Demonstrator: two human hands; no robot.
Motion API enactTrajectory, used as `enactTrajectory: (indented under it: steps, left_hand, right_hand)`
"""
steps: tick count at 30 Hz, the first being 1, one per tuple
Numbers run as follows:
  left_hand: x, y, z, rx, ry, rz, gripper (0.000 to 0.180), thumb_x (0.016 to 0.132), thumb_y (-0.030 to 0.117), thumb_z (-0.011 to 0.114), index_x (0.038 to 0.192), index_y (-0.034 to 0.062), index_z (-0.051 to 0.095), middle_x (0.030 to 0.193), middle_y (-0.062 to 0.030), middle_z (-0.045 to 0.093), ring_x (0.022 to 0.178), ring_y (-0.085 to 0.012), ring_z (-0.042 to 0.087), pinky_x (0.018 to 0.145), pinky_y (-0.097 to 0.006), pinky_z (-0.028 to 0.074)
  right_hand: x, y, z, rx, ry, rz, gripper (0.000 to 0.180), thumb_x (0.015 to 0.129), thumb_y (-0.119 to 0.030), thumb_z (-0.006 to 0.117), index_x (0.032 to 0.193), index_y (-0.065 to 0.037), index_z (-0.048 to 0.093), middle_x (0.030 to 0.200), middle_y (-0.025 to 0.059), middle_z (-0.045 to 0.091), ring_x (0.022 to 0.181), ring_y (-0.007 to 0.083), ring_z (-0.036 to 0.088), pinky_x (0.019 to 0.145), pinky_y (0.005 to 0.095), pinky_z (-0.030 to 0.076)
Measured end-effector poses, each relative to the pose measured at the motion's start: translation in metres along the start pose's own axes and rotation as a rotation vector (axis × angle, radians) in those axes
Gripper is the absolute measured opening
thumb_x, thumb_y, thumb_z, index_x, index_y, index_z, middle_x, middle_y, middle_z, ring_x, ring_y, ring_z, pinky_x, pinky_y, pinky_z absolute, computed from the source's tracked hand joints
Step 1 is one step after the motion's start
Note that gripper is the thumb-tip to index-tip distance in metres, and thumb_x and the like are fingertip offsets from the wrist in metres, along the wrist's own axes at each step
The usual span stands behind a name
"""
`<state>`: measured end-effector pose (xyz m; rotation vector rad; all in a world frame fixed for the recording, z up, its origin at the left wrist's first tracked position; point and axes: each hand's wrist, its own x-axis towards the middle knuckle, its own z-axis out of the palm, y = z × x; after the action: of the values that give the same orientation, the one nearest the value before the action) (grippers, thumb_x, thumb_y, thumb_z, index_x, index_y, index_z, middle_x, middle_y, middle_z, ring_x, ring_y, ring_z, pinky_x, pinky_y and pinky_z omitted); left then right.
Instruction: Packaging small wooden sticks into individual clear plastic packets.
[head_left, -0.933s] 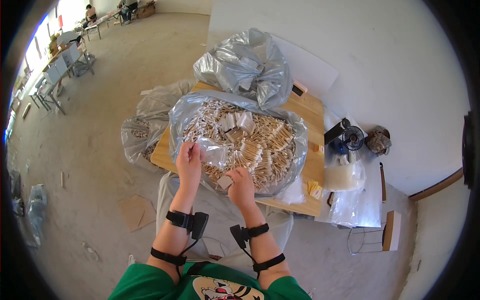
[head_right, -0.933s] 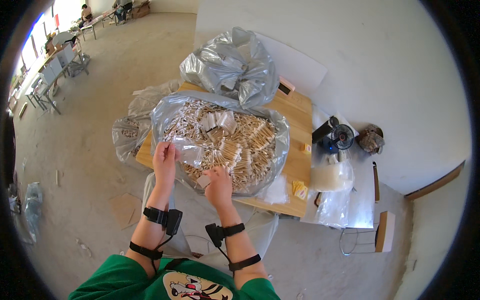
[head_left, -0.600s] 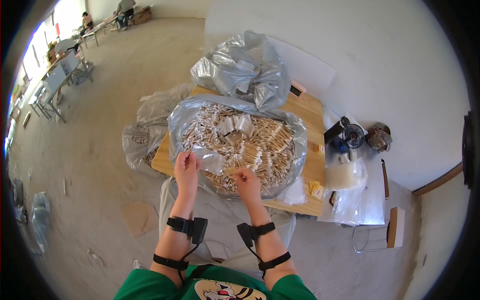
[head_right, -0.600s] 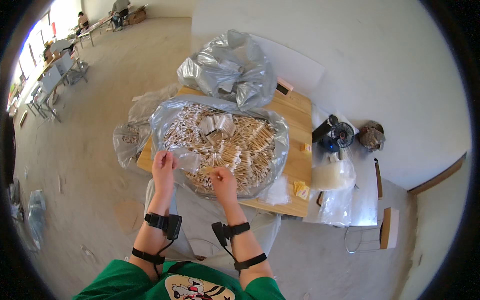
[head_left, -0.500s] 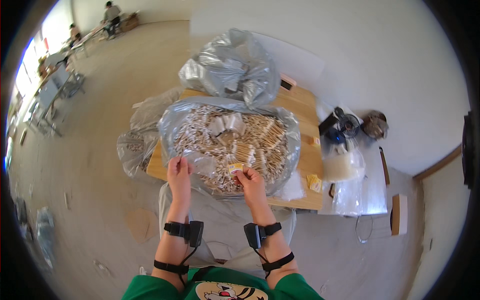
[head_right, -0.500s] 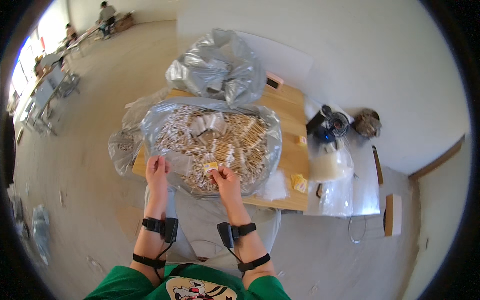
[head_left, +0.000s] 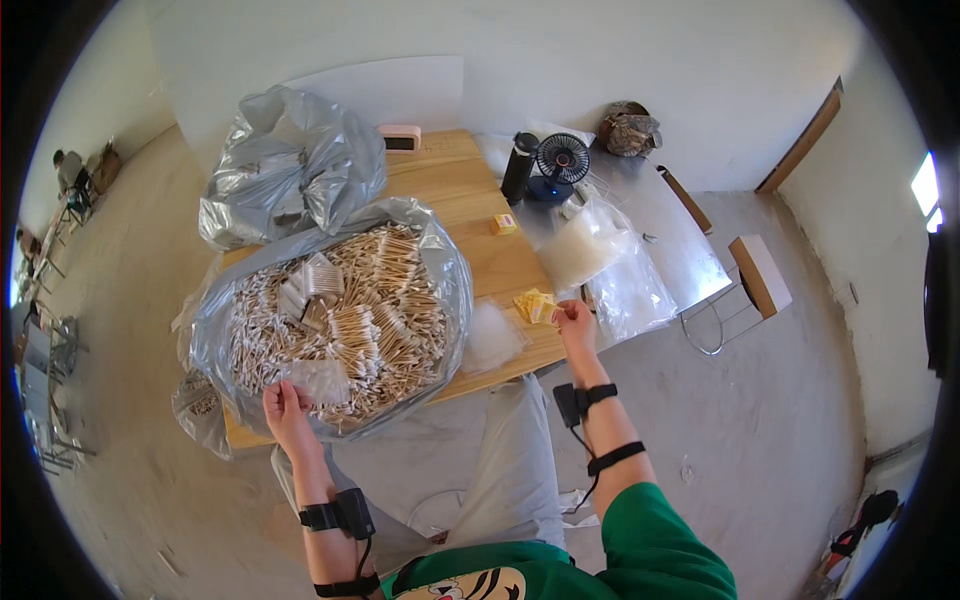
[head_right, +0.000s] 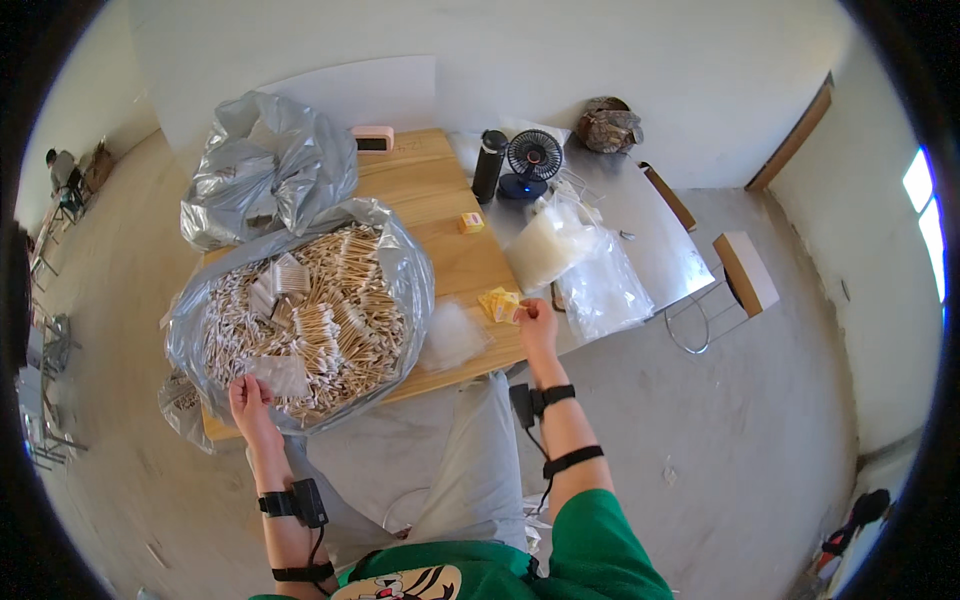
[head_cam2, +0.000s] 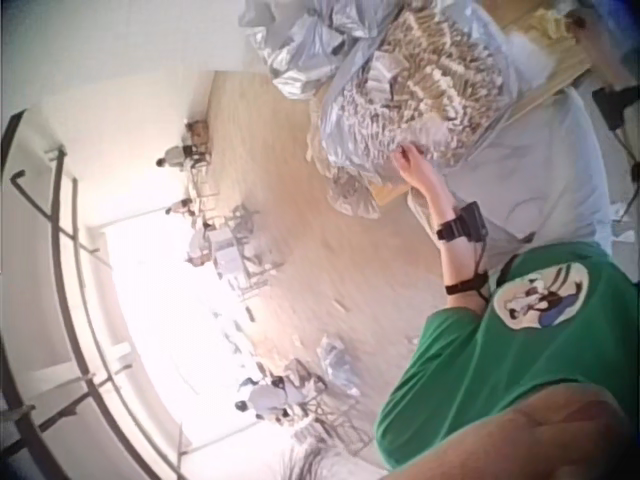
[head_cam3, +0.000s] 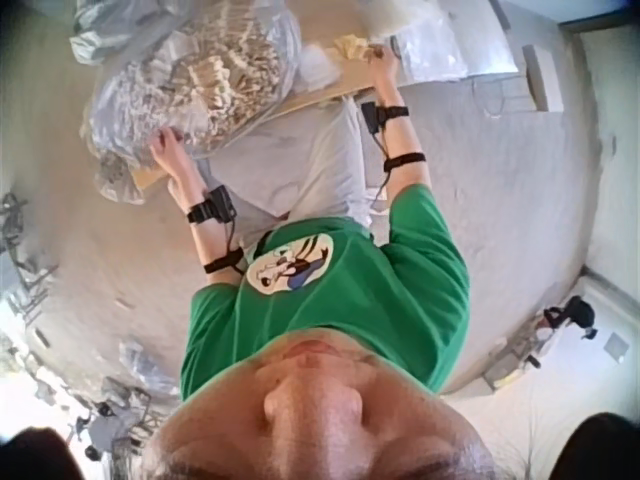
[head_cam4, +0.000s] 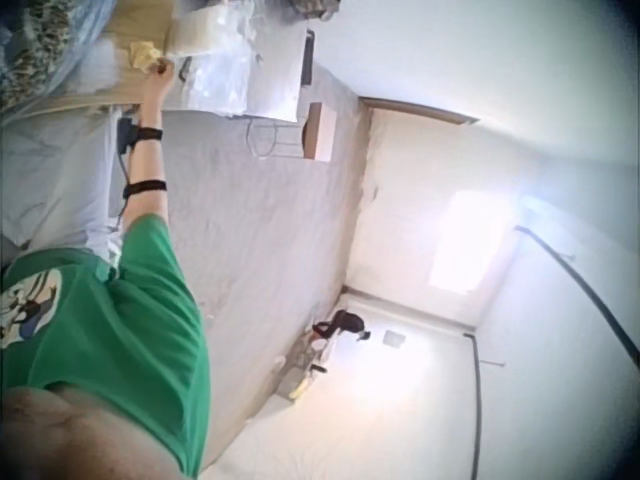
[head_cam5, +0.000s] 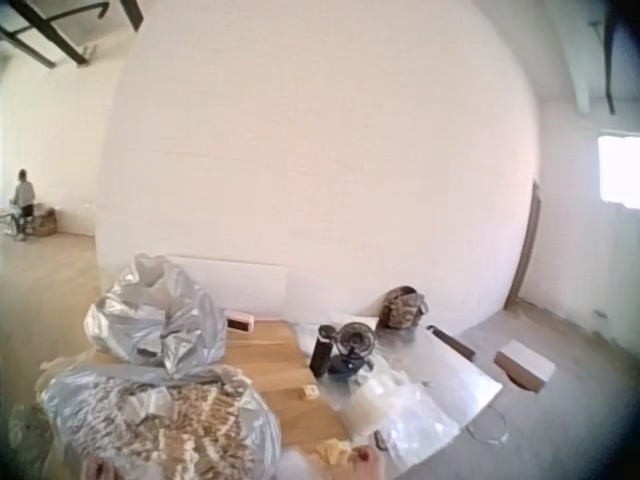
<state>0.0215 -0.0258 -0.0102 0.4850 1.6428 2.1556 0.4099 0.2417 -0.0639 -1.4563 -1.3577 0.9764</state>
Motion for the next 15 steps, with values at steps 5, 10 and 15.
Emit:
enactTrajectory:
  steps: [5, 10, 15]
  left_hand:
    - [-0.019, 0.007, 0.029, 0.026, -0.091, -0.012, 0.01, 0.092, 0.014, 0.052, 0.086, 0.0063, 0.051, 0.068, 0.0001, 0.051, 0.058, -0.0073, 0.045, 0.055, -0.021, 0.038]
    - [-0.045, 0.008, 0.062, 0.085, -0.307, -0.034, 0.009, 0.093, 0.013, 0.051, 0.089, 0.0052, 0.052, 0.068, -0.0009, 0.053, 0.059, -0.0076, 0.05, 0.057, -0.021, 0.042]
    - [-0.073, 0.009, 0.093, 0.157, -0.595, -0.156, 0.008, 0.092, 0.011, 0.052, 0.094, 0.003, 0.054, 0.071, -0.0023, 0.058, 0.061, -0.0079, 0.054, 0.059, -0.021, 0.045]
  right_hand:
    - [0.022, 0.01, 0.011, -0.289, 0.002, -0.06, 0.015, 0.075, -0.005, 0.061, 0.09, -0.004, 0.062, 0.075, 0.0088, 0.062, 0.066, 0.0207, 0.06, 0.061, 0.0332, 0.047]
    - [0.016, 0.01, 0.026, -0.703, 0.26, -0.406, 0.015, 0.076, -0.009, 0.065, 0.09, -0.006, 0.061, 0.078, 0.0098, 0.063, 0.069, 0.0234, 0.06, 0.061, 0.0319, 0.047]
    - [-0.078, -0.071, 0.05, -0.052, -0.276, -0.374, 0.023, 0.082, -0.014, 0.063, 0.104, -0.008, 0.058, 0.081, 0.0048, 0.06, 0.072, 0.0192, 0.06, 0.06, 0.0304, 0.047]
